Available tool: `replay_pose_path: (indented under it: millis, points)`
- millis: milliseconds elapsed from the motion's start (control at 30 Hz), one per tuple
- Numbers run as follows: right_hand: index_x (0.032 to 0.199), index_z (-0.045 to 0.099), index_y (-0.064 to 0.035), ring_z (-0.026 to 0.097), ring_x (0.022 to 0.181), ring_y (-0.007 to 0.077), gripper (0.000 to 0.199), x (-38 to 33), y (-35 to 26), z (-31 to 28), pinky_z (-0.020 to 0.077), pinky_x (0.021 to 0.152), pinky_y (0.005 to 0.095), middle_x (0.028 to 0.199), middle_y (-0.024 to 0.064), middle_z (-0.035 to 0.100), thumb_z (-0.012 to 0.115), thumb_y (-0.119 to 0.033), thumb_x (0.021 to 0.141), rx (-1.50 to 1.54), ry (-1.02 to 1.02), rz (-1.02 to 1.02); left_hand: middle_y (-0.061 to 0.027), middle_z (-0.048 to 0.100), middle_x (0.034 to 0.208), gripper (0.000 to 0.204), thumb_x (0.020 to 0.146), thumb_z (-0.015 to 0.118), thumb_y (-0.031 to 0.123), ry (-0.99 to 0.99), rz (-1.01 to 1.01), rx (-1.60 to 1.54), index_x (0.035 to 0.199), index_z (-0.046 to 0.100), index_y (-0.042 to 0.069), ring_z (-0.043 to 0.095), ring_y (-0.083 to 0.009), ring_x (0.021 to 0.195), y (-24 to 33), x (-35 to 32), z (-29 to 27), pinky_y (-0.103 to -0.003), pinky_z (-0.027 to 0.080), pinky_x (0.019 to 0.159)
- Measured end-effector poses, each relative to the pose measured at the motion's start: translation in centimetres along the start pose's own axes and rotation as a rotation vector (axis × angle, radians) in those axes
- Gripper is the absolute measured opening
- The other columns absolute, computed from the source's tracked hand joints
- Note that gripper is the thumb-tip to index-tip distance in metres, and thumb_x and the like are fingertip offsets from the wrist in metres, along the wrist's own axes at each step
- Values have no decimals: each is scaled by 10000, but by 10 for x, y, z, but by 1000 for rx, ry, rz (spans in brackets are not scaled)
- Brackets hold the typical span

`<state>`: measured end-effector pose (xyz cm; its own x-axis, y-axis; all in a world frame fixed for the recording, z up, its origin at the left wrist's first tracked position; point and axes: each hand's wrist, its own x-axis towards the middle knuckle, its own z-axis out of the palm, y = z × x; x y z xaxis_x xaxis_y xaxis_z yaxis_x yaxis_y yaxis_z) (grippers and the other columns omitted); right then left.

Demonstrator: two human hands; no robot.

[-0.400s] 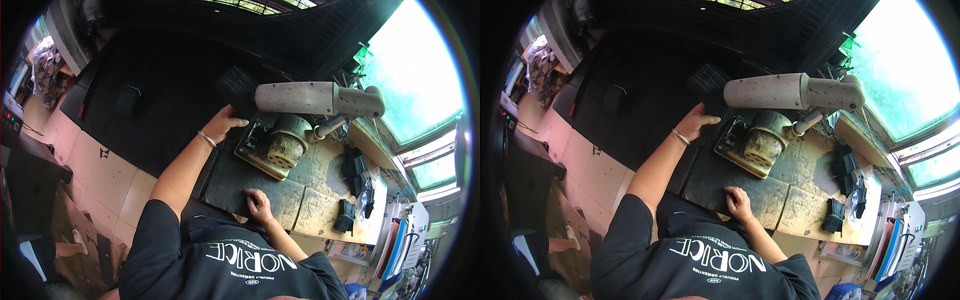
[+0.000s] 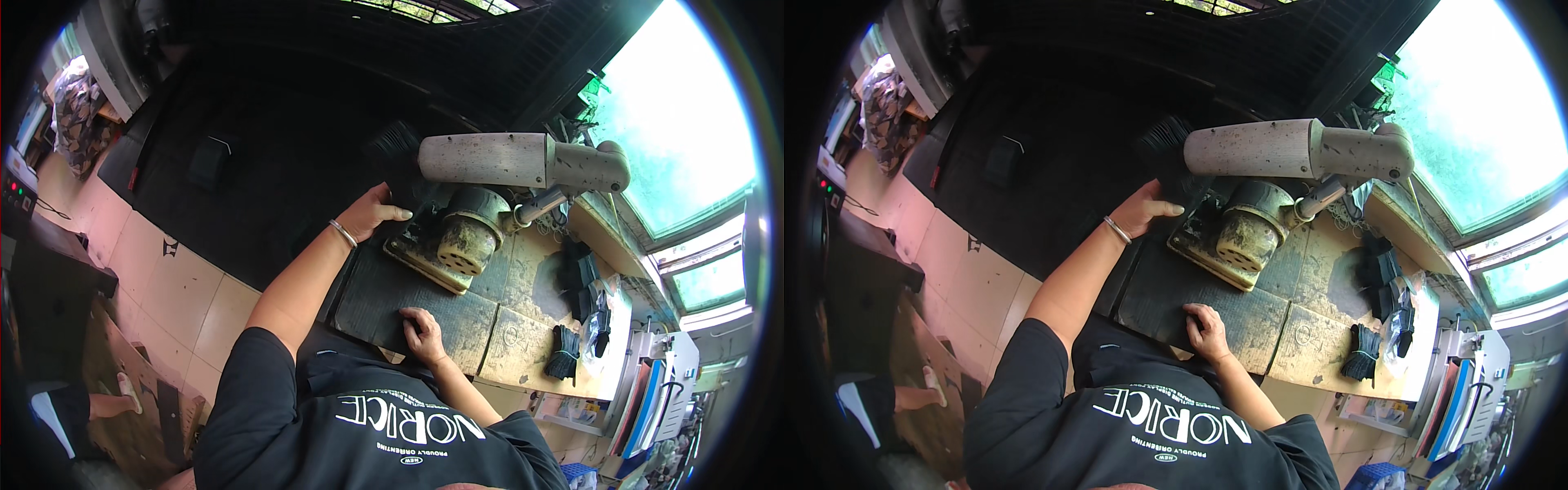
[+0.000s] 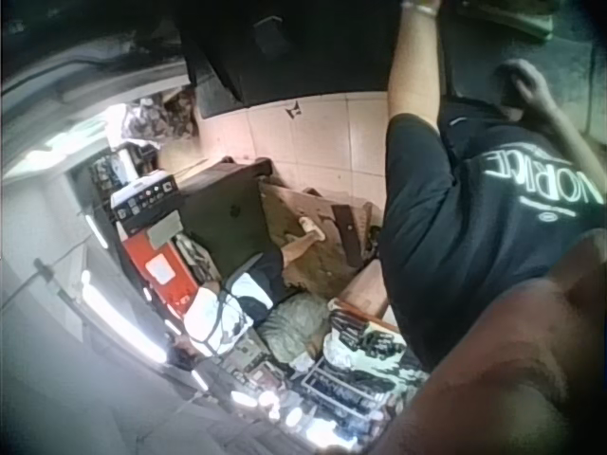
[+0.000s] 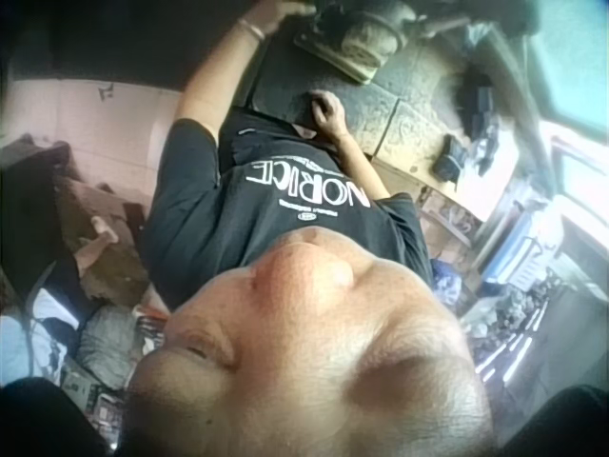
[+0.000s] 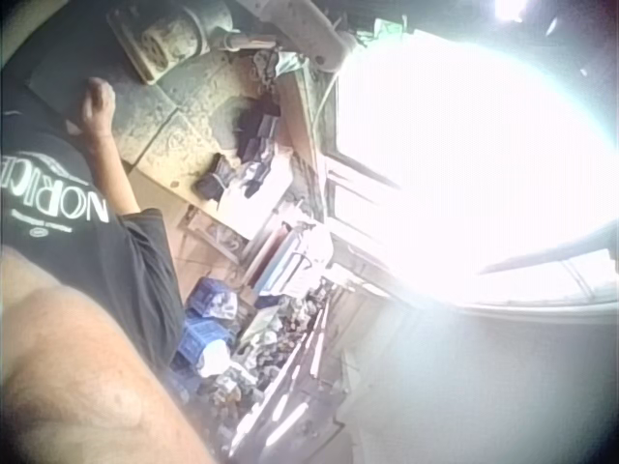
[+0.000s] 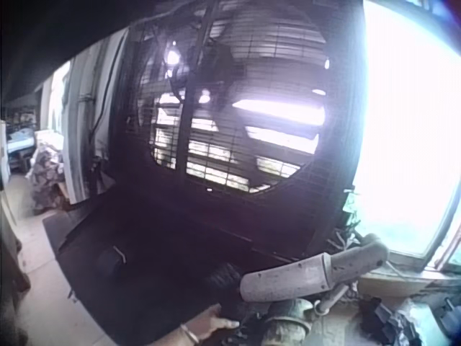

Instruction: Manually feed and grind the edges of black shoe upper components using a specialized industrial machine.

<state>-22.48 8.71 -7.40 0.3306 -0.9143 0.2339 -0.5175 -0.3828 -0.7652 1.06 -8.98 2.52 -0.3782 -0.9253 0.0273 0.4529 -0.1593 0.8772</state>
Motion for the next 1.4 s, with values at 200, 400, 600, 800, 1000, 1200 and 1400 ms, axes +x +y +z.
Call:
replay_pose_path:
  millis: [200,400,600,800,1000,1200,1400]
  points:
    - [1027,633,-48,624,947,306,231,4,0,-1,480,841,368,1005,124,659,609,-2,802,4,7,-8,-49,606,1180,560,722,691,-14,-58,-43,27,1259,535,18,553,-159,1088,-5,-2,3,-306,413,992]
    - [1017,633,-52,622,934,308,223,-4,0,2,482,831,369,994,123,657,610,-5,800,3,10,4,-58,589,1242,606,728,694,-24,-127,-81,5,1302,504,15,535,-167,1153,-19,-13,8,-314,396,1020]
    - [1216,545,-32,590,1086,278,386,-4,1,0,448,945,367,1172,131,612,637,-86,846,334,-56,251,-67,573,1276,627,736,692,-22,-159,-45,120,1326,482,4,526,-182,1180,-41,-27,8,-320,389,1031]
    - [1455,232,46,435,1293,242,767,82,-57,-18,356,1068,351,1430,196,395,681,-123,856,830,176,183,-47,615,1159,482,772,669,-18,-39,-152,-129,1237,548,22,562,-156,1100,-43,-69,26,-301,418,987]
    - [1393,320,105,520,1200,214,745,102,-62,-7,426,1010,316,1332,185,501,732,-78,800,737,228,312,-72,576,1237,515,773,641,-23,60,-82,-160,1271,518,13,544,-181,1149,-60,-86,28,-317,411,1010]
    - [1340,394,108,566,1127,184,679,98,-65,-8,456,975,299,1226,155,577,740,-58,779,725,210,315,-70,577,1226,488,793,643,-11,52,2,11,1264,520,4,544,-176,1143,-61,-97,30,-310,404,1008]
    - [1318,439,85,581,1087,161,615,99,-65,-17,463,951,285,1181,118,603,720,-41,786,827,110,358,-88,592,1229,460,817,607,-14,-58,-81,-441,1270,520,-7,550,-201,1156,-53,-92,11,-330,388,1037]
